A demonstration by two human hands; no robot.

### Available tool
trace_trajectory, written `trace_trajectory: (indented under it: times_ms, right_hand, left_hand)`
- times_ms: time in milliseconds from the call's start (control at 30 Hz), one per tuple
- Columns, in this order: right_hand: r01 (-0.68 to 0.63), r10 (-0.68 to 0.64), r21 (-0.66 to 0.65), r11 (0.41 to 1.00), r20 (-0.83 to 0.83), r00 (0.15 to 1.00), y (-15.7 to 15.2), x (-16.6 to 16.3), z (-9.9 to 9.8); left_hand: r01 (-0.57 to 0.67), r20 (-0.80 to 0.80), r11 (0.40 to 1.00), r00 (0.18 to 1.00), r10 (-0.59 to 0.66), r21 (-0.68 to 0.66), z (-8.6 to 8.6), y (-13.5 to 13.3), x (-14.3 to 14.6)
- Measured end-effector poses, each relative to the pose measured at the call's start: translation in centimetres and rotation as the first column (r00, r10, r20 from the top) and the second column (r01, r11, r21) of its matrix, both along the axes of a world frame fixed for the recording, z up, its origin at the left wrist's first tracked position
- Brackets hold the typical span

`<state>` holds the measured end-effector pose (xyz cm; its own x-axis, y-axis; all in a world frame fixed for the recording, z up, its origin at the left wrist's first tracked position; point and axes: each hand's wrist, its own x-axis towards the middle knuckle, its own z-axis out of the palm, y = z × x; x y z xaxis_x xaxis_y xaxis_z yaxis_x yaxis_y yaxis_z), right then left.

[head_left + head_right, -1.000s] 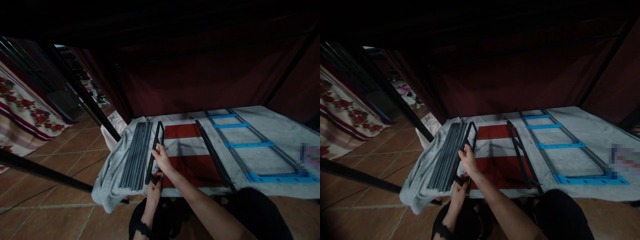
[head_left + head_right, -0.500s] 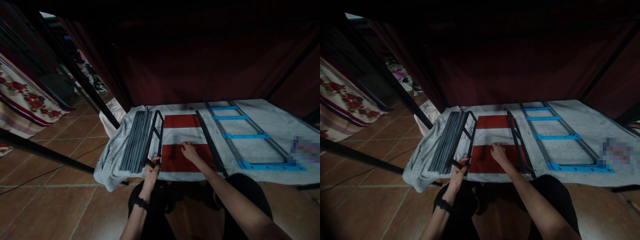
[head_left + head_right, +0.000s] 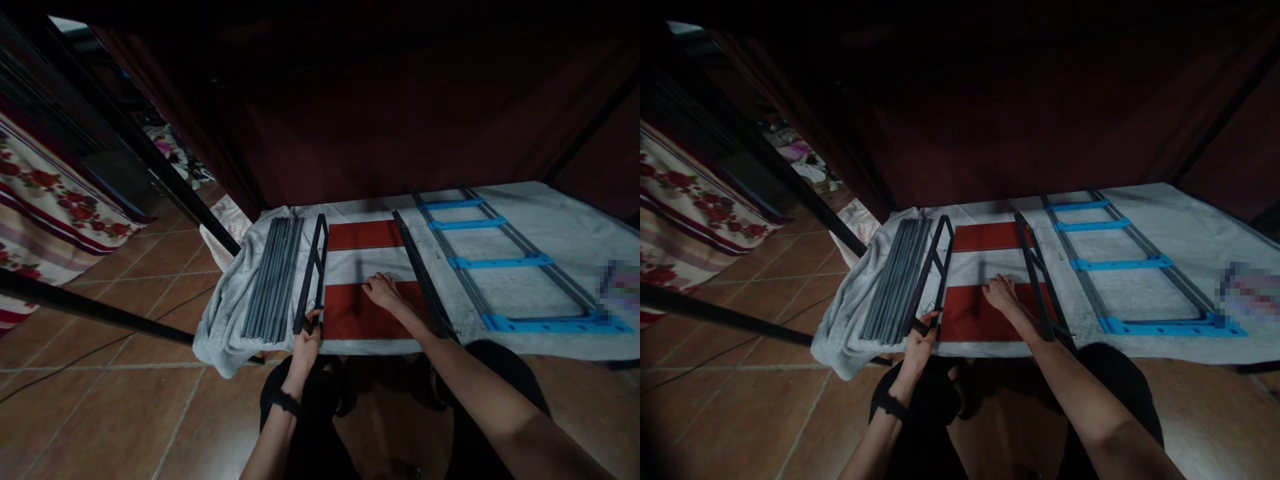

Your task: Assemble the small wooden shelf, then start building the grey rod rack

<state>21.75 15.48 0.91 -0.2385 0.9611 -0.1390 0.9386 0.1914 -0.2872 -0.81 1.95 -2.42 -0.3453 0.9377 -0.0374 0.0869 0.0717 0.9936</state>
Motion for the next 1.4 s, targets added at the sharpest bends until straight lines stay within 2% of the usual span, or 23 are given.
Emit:
trace_trajectory:
  times_ms: [267,400,600,767,1033,1200,1400]
  right_hand:
    - [0.065,-0.065,0.011,0.998,-0.029,0.997,1.4,-0.4,0.5]
    - [0.038,-0.035,0.056,0.998,-0.050,0.998,1.4,-0.2,1.5]
    - [0.005,-0.005,0.009,1.000,-0.063,0.998,0.4,0.2,3.4]
    - [-0.010,0.011,0.008,1.000,-0.142,0.990,-0.1,0.6,4.5]
    - [0.035,-0.013,0.103,0.994,-0.209,0.978,0.1,2.2,5.2]
    - [0.017,0.025,0.136,0.990,-0.301,0.953,-0.3,2.9,5.7]
    - [0.020,0.046,0.198,0.980,-0.322,0.946,-0.6,2.9,5.1]
  left_hand:
    - [0.060,0.033,0.998,0.998,-0.060,-0.001,0.3,-0.2,0.0]
    - [0.064,0.040,0.998,0.997,-0.065,0.026,0.2,-0.3,0.0]
    - [0.068,0.040,0.998,0.997,-0.069,0.018,0.6,-0.6,0.3]
    - [0.072,0.010,0.997,0.997,-0.072,0.014,1.1,-0.6,0.7]
    - [0.059,0.171,0.998,0.983,-0.063,0.029,1.9,-0.9,1.0]
    - [0.033,0.194,0.999,0.980,-0.037,0.024,1.9,-0.8,0.9]
    - [0.025,0.207,0.999,0.978,-0.031,0.034,1.2,-0.6,0.8]
